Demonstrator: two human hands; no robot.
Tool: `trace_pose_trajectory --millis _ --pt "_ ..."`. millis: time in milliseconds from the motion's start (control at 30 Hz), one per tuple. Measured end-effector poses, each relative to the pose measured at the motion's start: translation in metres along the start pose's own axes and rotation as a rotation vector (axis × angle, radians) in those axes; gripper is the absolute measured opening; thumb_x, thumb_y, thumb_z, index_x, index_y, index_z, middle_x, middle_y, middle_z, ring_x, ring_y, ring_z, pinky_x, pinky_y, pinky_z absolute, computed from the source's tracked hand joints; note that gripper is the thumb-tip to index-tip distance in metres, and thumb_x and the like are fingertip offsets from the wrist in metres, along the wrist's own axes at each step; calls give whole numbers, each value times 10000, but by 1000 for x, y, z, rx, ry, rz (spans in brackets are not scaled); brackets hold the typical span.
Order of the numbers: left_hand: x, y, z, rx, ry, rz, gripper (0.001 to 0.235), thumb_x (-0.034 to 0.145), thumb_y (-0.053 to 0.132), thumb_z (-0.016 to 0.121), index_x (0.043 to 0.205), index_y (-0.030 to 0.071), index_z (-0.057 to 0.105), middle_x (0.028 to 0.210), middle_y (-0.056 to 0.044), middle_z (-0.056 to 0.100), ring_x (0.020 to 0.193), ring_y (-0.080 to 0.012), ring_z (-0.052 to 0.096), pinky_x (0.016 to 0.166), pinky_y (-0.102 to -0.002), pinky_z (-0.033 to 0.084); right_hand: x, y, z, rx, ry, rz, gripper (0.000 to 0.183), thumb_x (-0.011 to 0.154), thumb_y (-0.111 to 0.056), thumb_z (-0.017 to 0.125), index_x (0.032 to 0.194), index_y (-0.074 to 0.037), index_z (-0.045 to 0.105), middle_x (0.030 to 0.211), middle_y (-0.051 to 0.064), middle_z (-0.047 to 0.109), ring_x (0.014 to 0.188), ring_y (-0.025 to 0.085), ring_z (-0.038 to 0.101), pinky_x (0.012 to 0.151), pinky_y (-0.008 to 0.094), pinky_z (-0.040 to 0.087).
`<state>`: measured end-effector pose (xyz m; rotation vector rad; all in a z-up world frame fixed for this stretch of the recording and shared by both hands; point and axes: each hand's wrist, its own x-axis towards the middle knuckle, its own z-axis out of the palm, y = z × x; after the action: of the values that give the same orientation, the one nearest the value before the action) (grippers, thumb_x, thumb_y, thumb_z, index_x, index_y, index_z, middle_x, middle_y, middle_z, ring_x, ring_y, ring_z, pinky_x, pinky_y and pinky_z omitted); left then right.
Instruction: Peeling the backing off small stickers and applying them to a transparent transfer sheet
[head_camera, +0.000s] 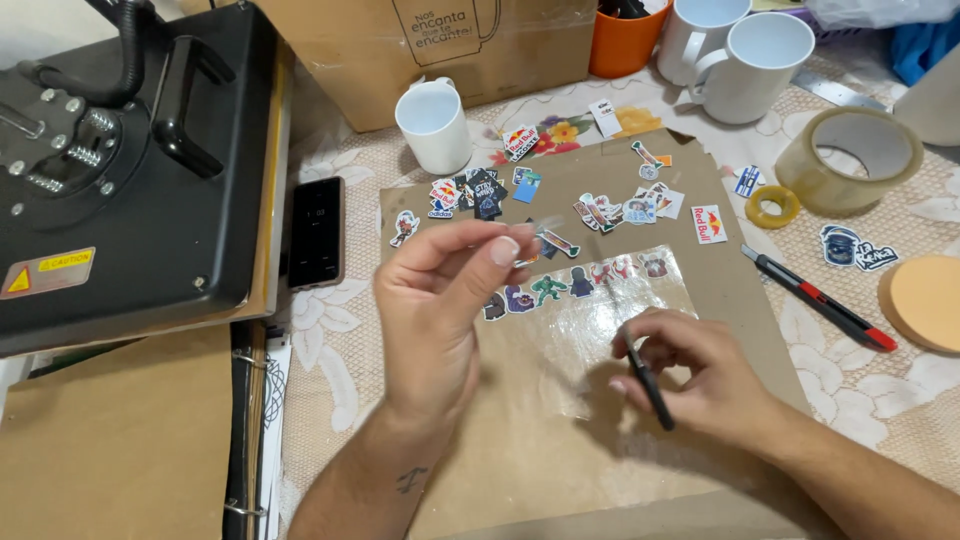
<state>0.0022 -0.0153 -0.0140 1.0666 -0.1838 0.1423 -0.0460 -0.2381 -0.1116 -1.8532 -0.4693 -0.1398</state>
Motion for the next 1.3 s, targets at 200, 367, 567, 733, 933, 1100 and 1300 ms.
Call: trace_pose_trajectory --millis 200,367,567,733,933,1100,1300 --pt "-9 -24 15 -116 -50 -268 140 828 82 763 925 16 686 1078 -268 748 909 -289 759 753 -336 646 -7 -7 8 -170 112 -230 454 681 -405 850 924 -51 700 860 58 681 711 139 647 677 230 549" --pt "-16 -37 21 -117 -50 -386 149 829 90 756 933 16 680 1032 -255 757 885 -298 759 738 -359 647 -8 -5 8 -195 129 -154 383 705 -342 849 914 -66 685 863 41 720 701 139 654 657 230 569" --pt "-18 -44 24 -102 -48 -429 160 836 103 752 946 15 676 978 -234 761 921 -293 759 738 -379 652 -8 -2 9 -201 177 -73 323 699 -299 863 852 -75 686 759 16 685 608 104 591 619 217 519" --pt "-17 -47 23 -108 -56 -432 160 845 89 746 956 -1 676 990 -244 755 928 -321 755 737 -394 655 -6 -3 9 -196 193 -78 286 697 -272 866 795 -82 675 726 -1 665 580 91 535 569 207 483" --pt "-13 -46 22 -113 -58 -453 191 828 102 751 957 -15 672 979 -253 751 939 -322 752 746 -401 658 -3 -3 7 -226 211 -51 270 733 -263 845 736 -85 642 658 -4 598 530 81 472 529 203 423" --pt "-20 -52 18 -29 -132 -147 249 896 83 707 1088 15 563 850 -106 672 971 -331 755 847 -321 600 4 -4 5 -293 280 -12 237 761 -217 847 727 -84 654 666 -11 602 535 61 459 552 193 392" --pt "-9 -48 10 1224 -224 1110 255 967 76 766 1167 43 612 1110 -77 748 1092 -327 701 1014 -486 544 -6 29 5 -822 319 -183 182 900 -277 795 906 -146 669 893 -45 685 690 102 603 526 264 438"
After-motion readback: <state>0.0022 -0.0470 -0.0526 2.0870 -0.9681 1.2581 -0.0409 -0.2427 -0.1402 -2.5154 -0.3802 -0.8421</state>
